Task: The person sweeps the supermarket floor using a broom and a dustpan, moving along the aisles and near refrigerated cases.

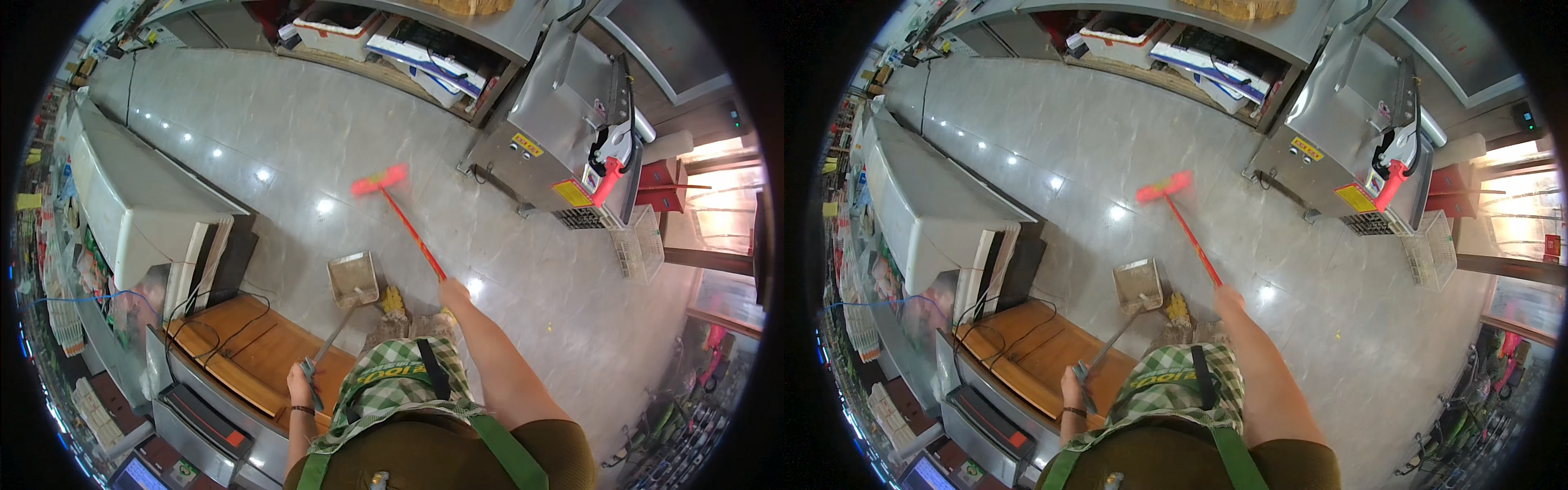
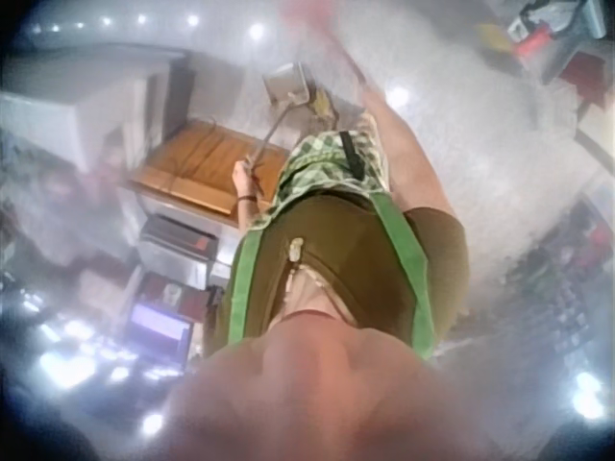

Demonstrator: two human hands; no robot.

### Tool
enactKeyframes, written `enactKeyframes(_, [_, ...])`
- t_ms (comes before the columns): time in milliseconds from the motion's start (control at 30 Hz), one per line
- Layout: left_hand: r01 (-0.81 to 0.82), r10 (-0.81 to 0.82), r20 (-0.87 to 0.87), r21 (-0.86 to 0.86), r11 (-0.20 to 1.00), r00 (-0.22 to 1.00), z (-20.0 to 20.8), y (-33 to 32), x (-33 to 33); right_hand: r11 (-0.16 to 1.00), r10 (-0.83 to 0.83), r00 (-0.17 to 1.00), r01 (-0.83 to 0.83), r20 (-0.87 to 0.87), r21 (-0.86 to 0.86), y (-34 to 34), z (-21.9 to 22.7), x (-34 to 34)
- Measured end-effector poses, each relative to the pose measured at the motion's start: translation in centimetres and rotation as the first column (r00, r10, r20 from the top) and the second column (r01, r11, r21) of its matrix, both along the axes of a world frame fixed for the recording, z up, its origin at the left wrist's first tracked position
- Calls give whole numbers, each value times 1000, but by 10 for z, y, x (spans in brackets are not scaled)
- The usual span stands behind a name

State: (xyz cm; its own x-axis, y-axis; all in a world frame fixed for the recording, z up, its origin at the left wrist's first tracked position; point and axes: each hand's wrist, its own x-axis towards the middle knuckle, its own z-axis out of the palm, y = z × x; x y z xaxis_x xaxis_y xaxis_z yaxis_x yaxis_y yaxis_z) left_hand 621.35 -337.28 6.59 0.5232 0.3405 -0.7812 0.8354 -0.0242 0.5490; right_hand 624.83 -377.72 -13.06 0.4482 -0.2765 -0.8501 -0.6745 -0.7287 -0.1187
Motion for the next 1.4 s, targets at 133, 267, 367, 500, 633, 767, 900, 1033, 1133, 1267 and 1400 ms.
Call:
enactKeyframes(133, [-26,26,34,-15,1000,999,-6,2,1,999,-53,998,53,24,-6,-4,-3,55])
enactKeyframes(267, [33,-32,-63,17,999,998,8,-21,9,996,50,998,-53,-41,-75,-41,18,-1])
enactKeyframes(367, [94,-94,-32,-8,996,995,0,-26,9,978,125,990,-135,-72,-161,-74,46,-103])
enactKeyframes(500, [196,-196,6,-2,981,981,-4,-42,15,971,-157,953,102,-259,-215,-91,109,-205])
enactKeyframes(633, [386,-384,61,-13,923,921,-9,-50,11,934,-324,924,278,-206,-224,-99,134,-282])
enactKeyframes(767, [522,-522,50,4,853,852,-15,-69,14,883,-434,898,409,-71,-229,-101,154,-321])
enactKeyframes(900, [705,-705,-2,-1,709,709,2,-109,34,816,-533,835,550,140,-175,-113,96,-344])
enactKeyframes(1033, [862,-861,-49,46,504,506,11,-159,53,730,-602,740,662,300,-168,-131,50,-325])
enactKeyframes(1133, [974,-964,-136,24,226,228,0,-194,63,734,-569,747,650,342,-197,-147,25,-303])
enactKeyframes(1267, [985,-991,-126,163,-62,-42,-24,-244,59,784,-613,780,620,124,-27,-133,18,-277])
enactKeyframes(1400, [989,-988,-134,115,-97,-81,-40,-286,51,855,-470,858,501,210,-133,-59,25,-312])
